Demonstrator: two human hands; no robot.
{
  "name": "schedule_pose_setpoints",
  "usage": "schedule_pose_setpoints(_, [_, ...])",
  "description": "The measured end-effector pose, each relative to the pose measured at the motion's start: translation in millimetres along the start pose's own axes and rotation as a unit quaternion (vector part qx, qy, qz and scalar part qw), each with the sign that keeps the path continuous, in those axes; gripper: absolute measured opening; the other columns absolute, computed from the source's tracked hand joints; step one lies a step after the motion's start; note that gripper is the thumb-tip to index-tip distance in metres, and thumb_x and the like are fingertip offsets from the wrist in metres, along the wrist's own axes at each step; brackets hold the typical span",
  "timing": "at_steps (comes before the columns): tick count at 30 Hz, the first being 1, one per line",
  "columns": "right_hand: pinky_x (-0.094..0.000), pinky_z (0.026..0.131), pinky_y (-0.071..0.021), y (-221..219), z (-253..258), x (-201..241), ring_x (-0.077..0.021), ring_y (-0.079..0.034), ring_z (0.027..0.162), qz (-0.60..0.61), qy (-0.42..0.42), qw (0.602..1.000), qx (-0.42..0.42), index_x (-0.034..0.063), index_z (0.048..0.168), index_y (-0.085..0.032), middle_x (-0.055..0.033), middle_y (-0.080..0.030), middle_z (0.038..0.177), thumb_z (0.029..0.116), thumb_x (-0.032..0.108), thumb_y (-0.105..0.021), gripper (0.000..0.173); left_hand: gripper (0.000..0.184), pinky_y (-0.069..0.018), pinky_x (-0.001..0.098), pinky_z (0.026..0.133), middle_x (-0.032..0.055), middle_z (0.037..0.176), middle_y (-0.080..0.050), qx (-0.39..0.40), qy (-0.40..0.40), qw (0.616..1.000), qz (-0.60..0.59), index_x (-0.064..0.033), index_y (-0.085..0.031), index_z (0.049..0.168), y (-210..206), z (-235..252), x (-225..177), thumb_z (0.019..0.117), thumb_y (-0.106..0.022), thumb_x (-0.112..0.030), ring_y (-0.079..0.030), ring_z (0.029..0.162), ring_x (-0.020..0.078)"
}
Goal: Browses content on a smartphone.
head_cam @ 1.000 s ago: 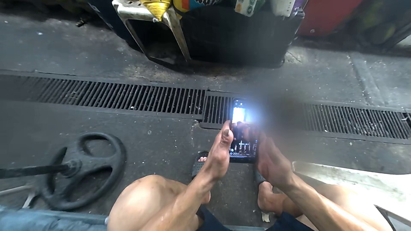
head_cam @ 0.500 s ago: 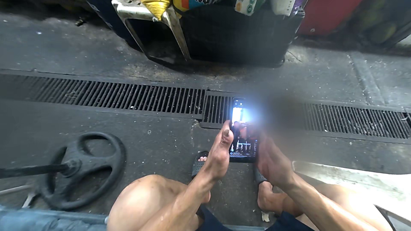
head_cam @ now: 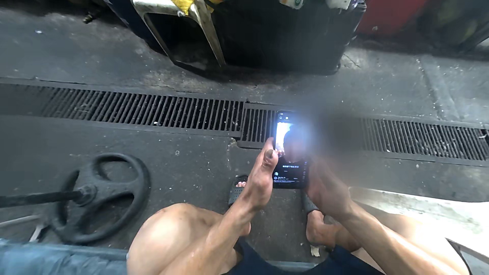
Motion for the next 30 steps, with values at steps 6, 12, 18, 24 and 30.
schedule_pose_setpoints(6, [-0.0452,0.109,-0.05,-0.4,-0.6,0.3,-0.0248,-0.057,0.128,-0.002,-0.001,1.0,0.008,0.0011,0.152,-0.022,-0.0154,-0.054,0.14,0.1003,0.063,-0.048,0.085,0.1,-0.0508,0.0412,0.108,0.0091,0.137,-0.06,-0.003,0.003,1.0,-0.002,-0.0072,-0.036,0.154,-0.1,-0.7,0.7,0.0898,-0.035,-0.084,-0.059,0.126,0.0181])
schedule_pose_setpoints(12, [-0.0443,0.108,-0.0508,-0.7,-0.5,1.3,-0.0234,-0.058,0.127,-0.003,0.0,1.0,0.008,0.0027,0.151,-0.026,-0.0137,-0.056,0.138,0.0995,0.064,-0.049,0.083,0.098,-0.0488,0.0406,0.11,0.0086,0.139,-0.06,-0.001,0.001,1.0,0.002,-0.0075,-0.037,0.154,0.2,-1.4,-0.5,0.091,-0.034,-0.083,-0.058,0.128,0.018])
schedule_pose_setpoints(18, [-0.0449,0.108,-0.0498,-0.4,-1.8,-0.6,-0.0237,-0.058,0.127,-0.011,-0.003,1.0,0.009,0.005,0.152,-0.028,-0.0132,-0.056,0.138,0.0981,0.066,-0.05,0.084,0.099,-0.0511,0.041,0.107,0.008,0.135,-0.061,0.003,0.004,1.0,-0.002,-0.0105,-0.038,0.153,-0.2,-2.4,1.1,0.0884,-0.036,-0.085,-0.06,0.124,0.0178])
schedule_pose_setpoints(24, [-0.0436,0.108,-0.0504,-0.7,-1.2,-0.7,-0.0223,-0.059,0.126,-0.003,-0.002,1.0,0.01,0.0051,0.149,-0.029,-0.0119,-0.057,0.136,0.0987,0.065,-0.05,0.08,0.098,-0.0496,0.0409,0.108,0.0078,0.135,-0.061,0.002,-0.002,1.0,0.002,-0.0095,-0.04,0.152,0.4,-2.0,0.0,0.0892,-0.035,-0.085,-0.059,0.125,0.0179])
schedule_pose_setpoints(30, [-0.0436,0.108,-0.0503,-1.3,-1.7,0.1,-0.0227,-0.058,0.127,-0.006,-0.001,1.0,0.01,0.0077,0.15,-0.031,-0.0116,-0.057,0.137,0.0984,0.065,-0.05,0.079,0.093,-0.0512,0.0418,0.106,0.0069,0.134,-0.061,0.005,0.002,1.0,0.0,-0.0119,-0.042,0.15,0.0,-2.2,0.5,0.0905,-0.036,-0.083,-0.06,0.123,0.0183])
Point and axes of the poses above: each hand's wrist, its own z-axis towards the middle knuckle, its own y-axis out of the back of the hand, x = y × z, the point moved 10 cm from there along z, towards the middle knuckle
